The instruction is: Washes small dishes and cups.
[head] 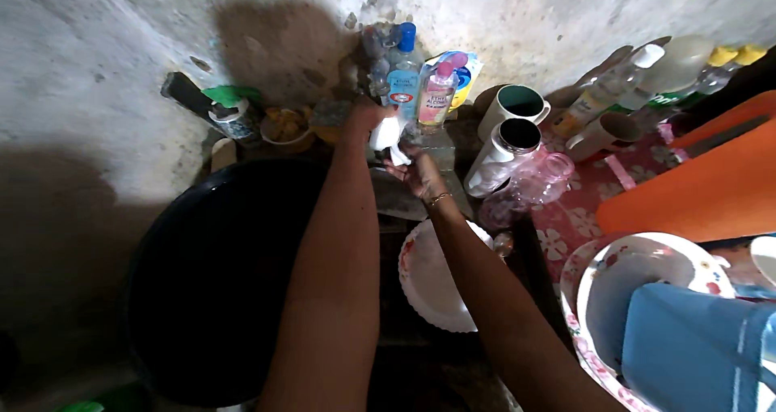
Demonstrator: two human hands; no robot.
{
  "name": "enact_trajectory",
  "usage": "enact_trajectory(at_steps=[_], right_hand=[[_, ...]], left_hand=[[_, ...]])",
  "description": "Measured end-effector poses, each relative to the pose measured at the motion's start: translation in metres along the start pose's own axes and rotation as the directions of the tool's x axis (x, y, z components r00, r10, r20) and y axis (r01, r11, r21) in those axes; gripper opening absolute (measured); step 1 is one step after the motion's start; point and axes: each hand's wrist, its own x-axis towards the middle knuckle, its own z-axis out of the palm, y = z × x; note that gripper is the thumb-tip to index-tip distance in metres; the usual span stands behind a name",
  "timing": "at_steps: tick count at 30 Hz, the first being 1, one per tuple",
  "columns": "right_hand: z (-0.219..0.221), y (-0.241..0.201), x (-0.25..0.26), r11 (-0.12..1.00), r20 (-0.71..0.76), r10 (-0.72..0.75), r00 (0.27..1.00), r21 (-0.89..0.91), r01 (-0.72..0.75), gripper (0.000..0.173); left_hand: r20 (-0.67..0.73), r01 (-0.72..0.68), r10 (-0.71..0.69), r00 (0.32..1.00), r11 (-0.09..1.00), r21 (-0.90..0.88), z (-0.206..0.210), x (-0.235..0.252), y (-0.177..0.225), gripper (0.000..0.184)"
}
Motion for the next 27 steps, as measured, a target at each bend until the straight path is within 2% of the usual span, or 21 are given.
enact_trajectory(at_steps=[2,4,5,6,8,11,15,19,23,27], right_hand=[[0.004,0.002,0.0,0.978,0.112,-0.164,0.98,-0.115,0.177,0.037],[0.006,0.002,0.004,0.907,0.246,-0.282,0.927,-0.247,0.341,0.056],[0.006,0.002,0.006,0.881,0.275,-0.313,0.909,-0.273,0.386,0.066],[0.007,0.002,0.008,0.877,0.269,-0.327,0.906,-0.272,0.397,0.067],[0.008,-0.002,0.007,0.927,0.18,-0.281,0.943,-0.204,0.315,0.051],[0.009,-0.009,0.003,0.971,0.126,-0.172,0.977,-0.148,0.19,0.041],[0.015,-0.014,0.002,0.994,0.051,-0.084,0.995,-0.073,0.087,0.044],[0.019,-0.02,-0.001,0.998,0.055,-0.042,0.998,-0.044,0.045,0.042],[0.017,-0.028,-0.003,0.999,0.056,0.022,0.998,0.03,-0.024,0.037],[0.01,-0.03,-0.003,0.986,0.053,0.083,0.995,0.138,-0.09,0.039]], left_hand=[[-0.016,-0.013,0.014,1.0,0.997,0.08,-0.001,0.0,0.001,0.061],[-0.013,-0.022,0.023,1.0,0.997,0.079,-0.002,0.001,-0.002,0.058],[-0.007,-0.033,0.033,0.999,0.998,0.054,-0.002,0.002,-0.003,0.055],[0.013,-0.042,0.042,0.999,0.999,0.019,-0.002,0.001,-0.003,0.051],[0.077,-0.039,0.042,0.996,0.998,-0.046,0.0,0.0,0.0,0.042],[0.112,-0.011,0.011,0.994,1.0,-0.004,-0.002,-0.006,0.005,0.049],[0.057,-0.023,0.022,0.998,1.0,0.012,-0.002,-0.002,0.0,0.051],[0.054,-0.013,0.012,0.998,1.0,0.015,-0.001,-0.003,0.003,0.05],[0.101,0.012,-0.026,0.995,0.99,0.14,-0.003,-0.016,0.012,0.06],[0.192,-0.045,0.004,0.981,0.976,0.211,-0.003,-0.012,0.01,0.049]])
